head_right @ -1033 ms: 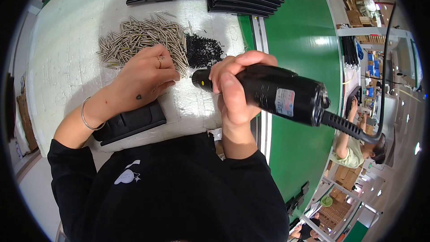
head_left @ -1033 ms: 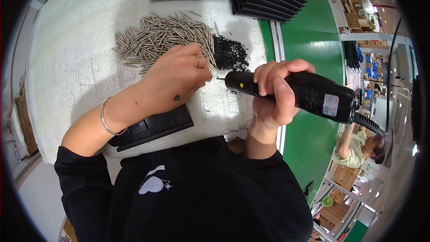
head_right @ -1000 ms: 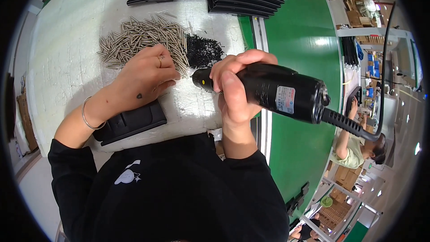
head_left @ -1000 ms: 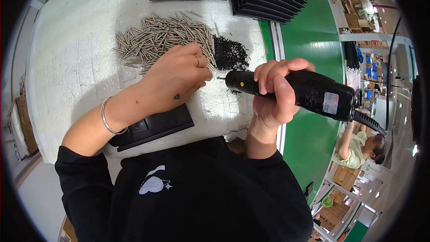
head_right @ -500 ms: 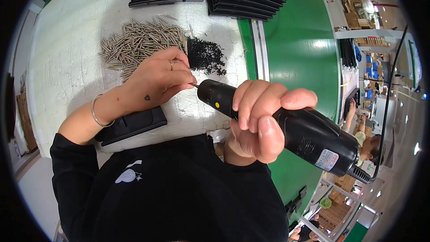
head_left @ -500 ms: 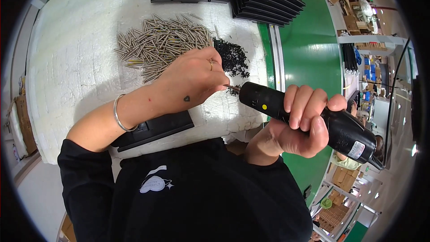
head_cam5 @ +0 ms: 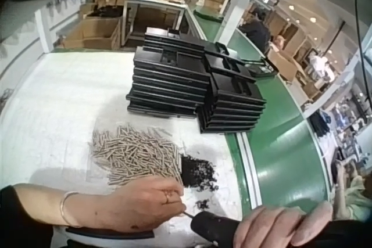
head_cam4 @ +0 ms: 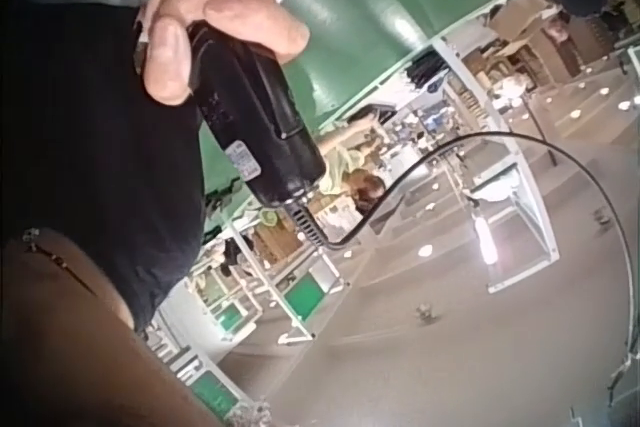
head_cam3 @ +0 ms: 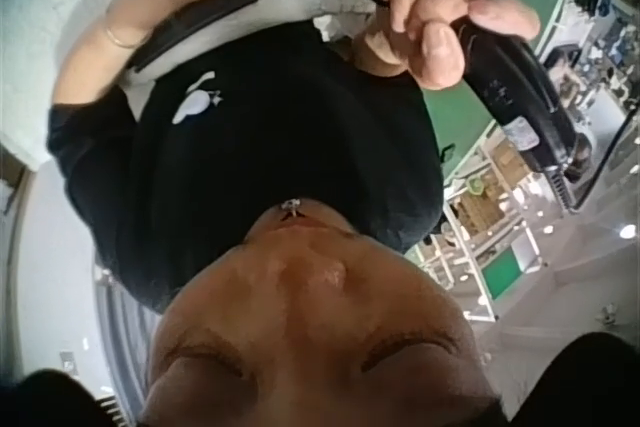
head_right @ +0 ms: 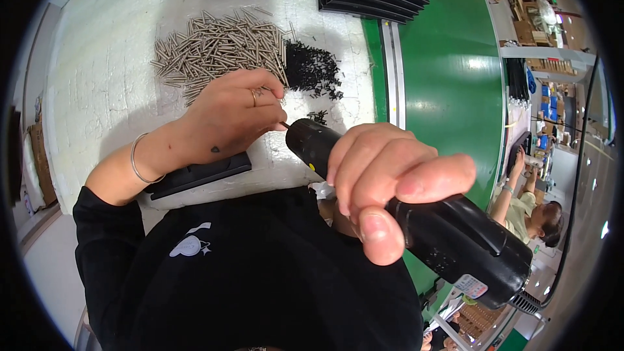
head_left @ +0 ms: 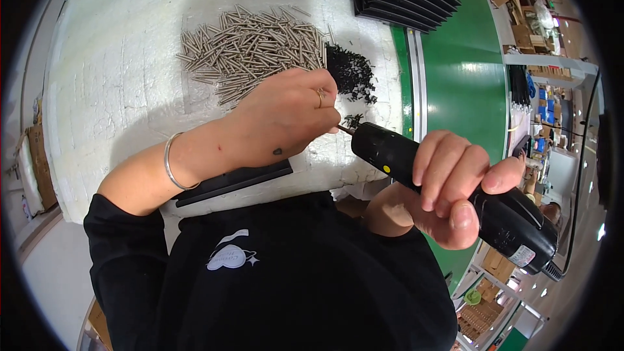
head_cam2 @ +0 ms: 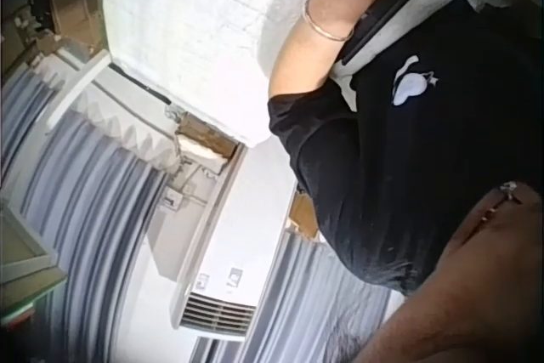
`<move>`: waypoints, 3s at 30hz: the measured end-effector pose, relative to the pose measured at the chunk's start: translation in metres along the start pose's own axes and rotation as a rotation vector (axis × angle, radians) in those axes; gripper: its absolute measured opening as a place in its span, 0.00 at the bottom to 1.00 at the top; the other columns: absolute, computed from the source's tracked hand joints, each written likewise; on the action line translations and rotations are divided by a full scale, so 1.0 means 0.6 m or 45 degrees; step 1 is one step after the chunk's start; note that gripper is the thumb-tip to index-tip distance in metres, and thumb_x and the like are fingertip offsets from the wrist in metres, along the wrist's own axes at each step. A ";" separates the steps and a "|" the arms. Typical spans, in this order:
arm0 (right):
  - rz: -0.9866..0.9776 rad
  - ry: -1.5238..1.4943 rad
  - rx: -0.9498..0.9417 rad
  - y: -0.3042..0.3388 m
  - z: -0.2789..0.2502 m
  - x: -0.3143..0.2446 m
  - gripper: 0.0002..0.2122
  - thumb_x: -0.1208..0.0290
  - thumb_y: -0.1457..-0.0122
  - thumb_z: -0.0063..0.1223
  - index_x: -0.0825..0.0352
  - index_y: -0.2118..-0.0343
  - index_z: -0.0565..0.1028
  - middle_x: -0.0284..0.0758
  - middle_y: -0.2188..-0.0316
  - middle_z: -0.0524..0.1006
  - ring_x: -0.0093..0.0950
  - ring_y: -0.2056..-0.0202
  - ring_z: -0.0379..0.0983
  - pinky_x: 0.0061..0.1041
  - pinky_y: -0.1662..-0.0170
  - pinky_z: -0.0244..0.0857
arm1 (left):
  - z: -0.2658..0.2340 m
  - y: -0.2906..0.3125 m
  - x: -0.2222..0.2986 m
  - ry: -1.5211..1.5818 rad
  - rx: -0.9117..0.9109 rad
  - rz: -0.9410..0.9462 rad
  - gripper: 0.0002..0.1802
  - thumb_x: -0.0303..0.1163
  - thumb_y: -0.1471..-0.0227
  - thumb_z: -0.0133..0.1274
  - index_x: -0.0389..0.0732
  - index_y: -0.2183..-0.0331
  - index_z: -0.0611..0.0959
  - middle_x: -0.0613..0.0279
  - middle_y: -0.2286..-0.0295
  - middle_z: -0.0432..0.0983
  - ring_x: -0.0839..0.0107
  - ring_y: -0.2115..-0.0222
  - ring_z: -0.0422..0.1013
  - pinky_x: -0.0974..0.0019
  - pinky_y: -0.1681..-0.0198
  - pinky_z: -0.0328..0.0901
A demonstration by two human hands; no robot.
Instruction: Assembling black plastic components by inserting metal pins using an electric tool.
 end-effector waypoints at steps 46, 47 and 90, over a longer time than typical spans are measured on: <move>0.268 -0.374 -0.475 -0.032 0.210 0.132 0.20 0.88 0.53 0.53 0.66 0.58 0.62 0.35 0.78 0.71 0.29 0.77 0.69 0.32 0.70 0.67 | -0.132 0.283 0.041 -0.176 0.630 -0.878 0.09 0.18 0.67 0.60 0.38 0.77 0.79 0.62 0.80 0.71 0.65 0.77 0.69 0.66 0.76 0.66; 0.275 -0.367 -0.459 -0.031 0.209 0.131 0.20 0.88 0.53 0.53 0.66 0.58 0.62 0.35 0.78 0.71 0.29 0.77 0.69 0.32 0.70 0.67 | -0.131 0.283 0.040 -0.159 0.631 -0.879 0.08 0.18 0.66 0.59 0.38 0.77 0.79 0.62 0.80 0.71 0.64 0.78 0.68 0.65 0.76 0.65; 0.307 -0.293 -0.412 -0.041 0.233 0.139 0.17 0.86 0.51 0.52 0.67 0.59 0.63 0.33 0.80 0.69 0.23 0.81 0.65 0.25 0.77 0.60 | -0.111 0.281 0.042 -0.103 0.572 -0.810 0.08 0.19 0.65 0.58 0.37 0.76 0.78 0.61 0.82 0.69 0.62 0.80 0.66 0.63 0.79 0.62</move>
Point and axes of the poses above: each hand's wrist, its own y-axis away from the middle knuckle, its own z-axis out of the palm, x = y × z, the point moved 5 cm from there along -y, towards the middle knuckle
